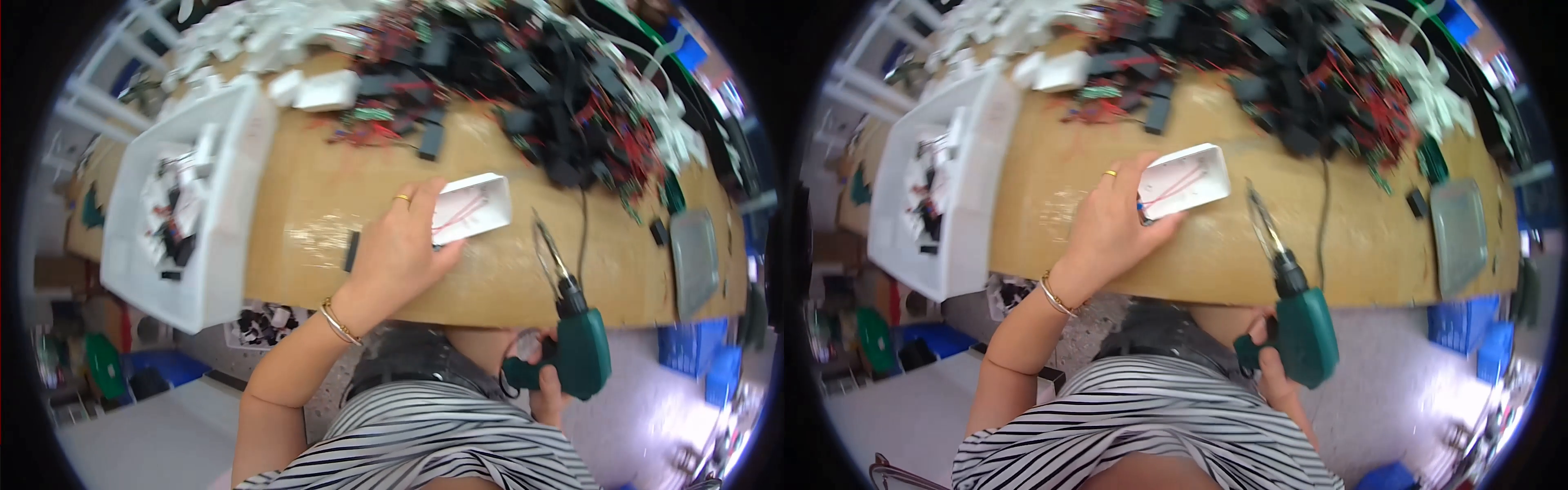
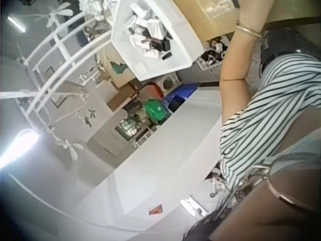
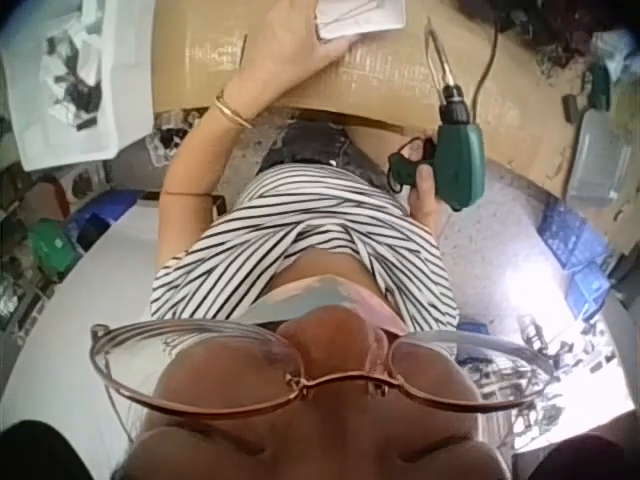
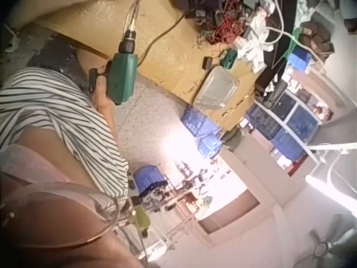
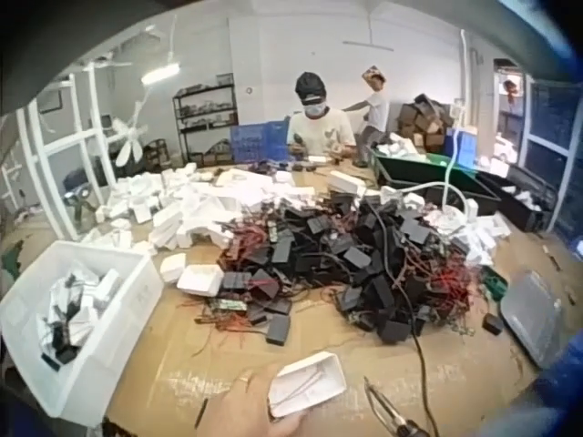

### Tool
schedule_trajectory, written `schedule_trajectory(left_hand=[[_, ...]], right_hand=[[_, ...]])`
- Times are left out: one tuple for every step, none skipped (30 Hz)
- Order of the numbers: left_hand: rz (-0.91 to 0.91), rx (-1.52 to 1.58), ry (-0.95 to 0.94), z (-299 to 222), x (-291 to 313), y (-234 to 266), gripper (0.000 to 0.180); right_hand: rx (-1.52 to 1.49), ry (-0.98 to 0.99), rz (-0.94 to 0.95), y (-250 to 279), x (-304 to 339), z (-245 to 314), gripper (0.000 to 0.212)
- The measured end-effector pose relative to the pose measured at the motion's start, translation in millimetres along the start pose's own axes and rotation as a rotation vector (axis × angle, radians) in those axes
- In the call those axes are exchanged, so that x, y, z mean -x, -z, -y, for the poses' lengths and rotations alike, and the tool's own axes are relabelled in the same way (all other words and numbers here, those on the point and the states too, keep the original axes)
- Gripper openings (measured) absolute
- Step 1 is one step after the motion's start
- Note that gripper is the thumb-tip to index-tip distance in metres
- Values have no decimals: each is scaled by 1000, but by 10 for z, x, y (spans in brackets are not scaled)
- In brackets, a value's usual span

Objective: Assemble electronic components by placing batteries and circuit boards into plastic enclosures and securing them.

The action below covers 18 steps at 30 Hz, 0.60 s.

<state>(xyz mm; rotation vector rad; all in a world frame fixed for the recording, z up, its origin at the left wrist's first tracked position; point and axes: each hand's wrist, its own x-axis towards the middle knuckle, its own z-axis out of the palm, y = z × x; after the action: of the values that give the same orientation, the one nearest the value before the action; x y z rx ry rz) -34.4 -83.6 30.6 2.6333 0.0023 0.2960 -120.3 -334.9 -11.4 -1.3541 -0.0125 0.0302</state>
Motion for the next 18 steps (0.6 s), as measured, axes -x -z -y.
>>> schedule_trajectory(left_hand=[[-36, 181, 49, 15, -9, 194, 68], [-68, 379, 79, 28, -30, 344, 63], [-126, 670, 117, 142, -62, 530, 59], [-208, 579, 197, 133, -23, 935, 54], [-248, 643, 272, 284, -19, 1208, 51], [-413, 505, 295, 551, 61, 1468, 48], [-448, 431, 437, 731, 116, 1787, 48], [-557, 289, 410, 886, 145, 1971, 51], [-593, 97, 481, 1197, 274, 2270, 57], [-612, 90, 480, 1456, 328, 2405, 57], [-511, -101, 624, 1668, 344, 2484, 61], [-396, -286, 760, 1809, 308, 2469, 65], [-403, -284, 755, 1873, 251, 2405, 65], [-385, -599, 629, 1899, 170, 2324, 65], [-361, -908, 490, 1905, 78, 2259, 65], [-336, -768, 381, 1809, -158, 2133, 64], [-308, -625, 271, 1656, -485, 1947, 64], [-252, -454, 179, 1517, -740, 1771, 62]], right_hand=[[-11, 24, 30, 10, -17, -1, 62], [49, 68, -35, 17, -6, 19, 61], [46, 118, -32, 76, -31, 0, 60], [38, 155, -31, 124, -80, -62, 59], [19, 164, -6, 98, -135, -68, 59], [-35, 138, -7, 58, -187, -40, 60], [-80, 111, -16, 31, -237, -26, 60], [-92, 120, 2, 28, -289, -46, 60], [-121, 117, 25, 29, -304, -9, 61], [-139, 104, 36, 29, -357, -27, 62], [-143, 113, 44, 37, -413, -62, 62], [-138, 143, 16, 45, -460, -109, 58], [-136, 173, -11, 42, -503, -128, 55], [-138, 182, -13, 32, -535, -117, 55], [-138, 160, 3, 22, -559, -103, 55], [-128, 139, 11, 16, -576, -93, 54], [-116, 148, -3, 20, -591, -93, 54], [-147, 147, 3, 25, -604, -94, 54]])
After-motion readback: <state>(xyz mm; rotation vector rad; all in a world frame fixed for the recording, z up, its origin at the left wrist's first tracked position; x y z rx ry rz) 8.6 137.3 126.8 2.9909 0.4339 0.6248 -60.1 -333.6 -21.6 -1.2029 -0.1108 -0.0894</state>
